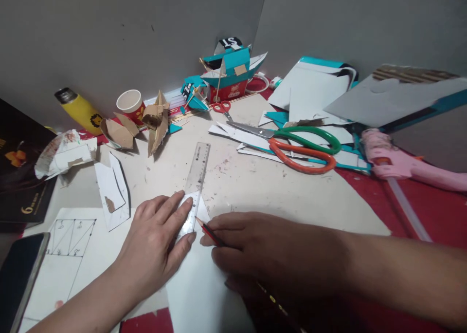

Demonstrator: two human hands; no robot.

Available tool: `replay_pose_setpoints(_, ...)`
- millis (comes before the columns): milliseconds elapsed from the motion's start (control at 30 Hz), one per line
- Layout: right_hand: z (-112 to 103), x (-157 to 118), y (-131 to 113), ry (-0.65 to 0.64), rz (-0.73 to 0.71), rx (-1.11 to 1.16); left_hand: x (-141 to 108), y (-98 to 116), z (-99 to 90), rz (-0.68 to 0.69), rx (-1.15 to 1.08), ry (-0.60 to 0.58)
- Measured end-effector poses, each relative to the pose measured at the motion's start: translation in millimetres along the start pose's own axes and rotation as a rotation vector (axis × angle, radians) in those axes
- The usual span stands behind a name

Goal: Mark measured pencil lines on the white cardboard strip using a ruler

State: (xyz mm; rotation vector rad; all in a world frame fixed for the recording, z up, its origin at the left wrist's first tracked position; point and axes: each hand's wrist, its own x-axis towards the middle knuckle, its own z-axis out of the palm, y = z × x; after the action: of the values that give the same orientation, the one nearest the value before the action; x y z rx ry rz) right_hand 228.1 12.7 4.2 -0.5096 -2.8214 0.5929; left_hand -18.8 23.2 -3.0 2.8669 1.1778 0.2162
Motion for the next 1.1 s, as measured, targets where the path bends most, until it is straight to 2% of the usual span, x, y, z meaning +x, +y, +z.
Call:
replay_pose_setpoints(133,2.9,-0.3,1.0,0.036,0.004,0.016,-3.0,-0.1,1.2,-0.027,-0.011,0.021)
replay_pose_setpoints(333,3.8,0.1,4.4,0.136,0.028,-0.001,-2.9,-5.0,0.5,0.005,-0.083,-0.004)
replay_pose_setpoints(533,4.3,-0.8,7.6,0.164,0.055,-0.054,-0.7,-7.5,0.4,0.030,-0.069,-0.003)
replay_pose_setpoints(833,-0.3,-1.5,2.0,0.063,0.142,0.023,1.6,-3.4,-0.8,-0.016,-0.010,0.013)
replay_pose_setpoints(967,-1.9,-3.8,2.9,0.072,0.195,0.120,3.5,-1.7,-4.7,-0.019,0.013,0.005)
replay_pose_setpoints(1100,-2.6,-3.8,4.3,0.073,0.173,0.175,6.0,-3.4,-4.4,0.004,0.012,0.024)
